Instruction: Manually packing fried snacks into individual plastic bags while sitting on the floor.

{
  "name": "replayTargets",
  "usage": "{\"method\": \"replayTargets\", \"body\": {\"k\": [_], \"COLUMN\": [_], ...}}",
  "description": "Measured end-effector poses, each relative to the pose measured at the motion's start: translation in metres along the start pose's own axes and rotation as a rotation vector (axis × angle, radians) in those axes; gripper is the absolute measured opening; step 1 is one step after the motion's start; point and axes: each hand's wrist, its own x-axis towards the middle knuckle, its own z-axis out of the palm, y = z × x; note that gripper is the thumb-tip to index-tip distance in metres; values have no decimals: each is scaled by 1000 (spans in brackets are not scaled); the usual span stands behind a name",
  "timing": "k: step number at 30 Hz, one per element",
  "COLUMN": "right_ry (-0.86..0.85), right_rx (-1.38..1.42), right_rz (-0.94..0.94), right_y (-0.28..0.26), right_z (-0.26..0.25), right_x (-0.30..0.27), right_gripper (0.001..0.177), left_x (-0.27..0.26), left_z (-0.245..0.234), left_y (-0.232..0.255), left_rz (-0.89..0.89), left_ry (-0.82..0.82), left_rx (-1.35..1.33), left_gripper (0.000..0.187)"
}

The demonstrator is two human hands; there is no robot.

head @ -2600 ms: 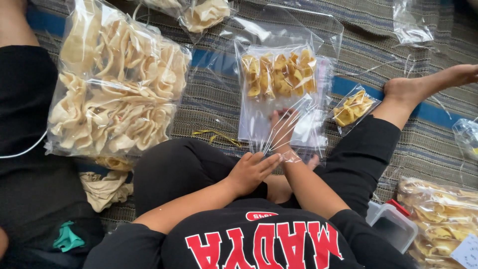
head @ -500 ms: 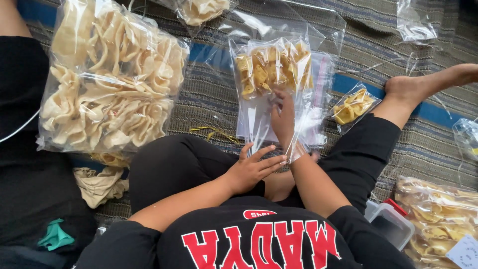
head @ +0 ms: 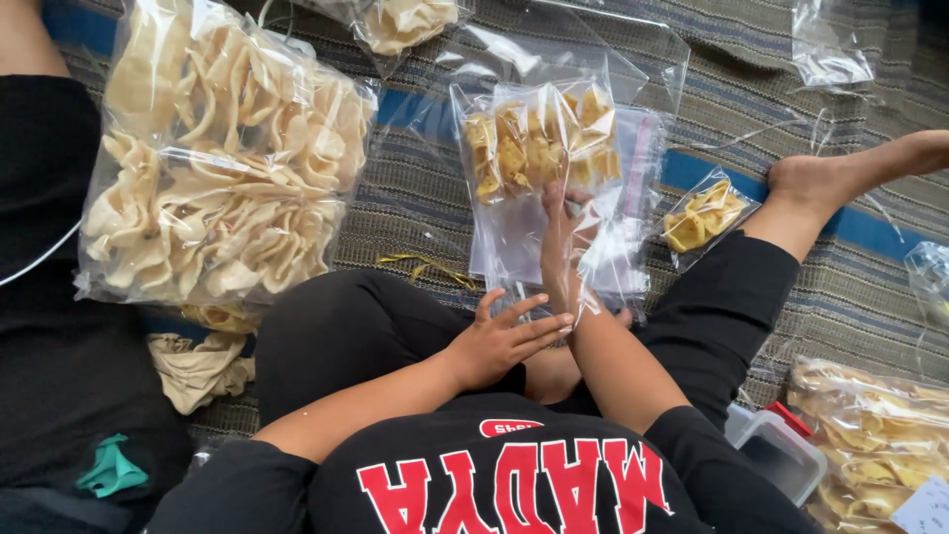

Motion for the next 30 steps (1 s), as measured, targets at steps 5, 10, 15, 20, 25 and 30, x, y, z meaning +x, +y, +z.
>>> {"method": "replayTargets", "body": {"k": [5, 10, 15, 20, 25, 30], "right_ry": [-43, 27, -48, -83, -75, -66], "right_rx": [-318, -264, -368, -745, -326, -550], "right_rz": [-209, -138, -44, -13, 52, -112], "right_y": [-39, 8, 0, 20, -20, -38], "right_z": [-9, -25, -27, -21, -17, -20], "right_x": [-21, -9, 7, 7, -2, -65], "right_gripper": [20, 41, 99, 81, 66, 22], "left_x": [1, -2, 0, 2, -1, -4], "left_z": [-3, 2, -1, -3, 5, 11], "left_y": [-3, -3, -2, -2, -1, 0], "left_rz": [29, 32, 30, 8, 13, 10], "left_ry": [-8, -37, -7, -13, -13, 32], "left_rx": [-20, -14, -18, -4, -13, -65], "left_gripper": [44, 47, 43, 43, 43, 42]}}
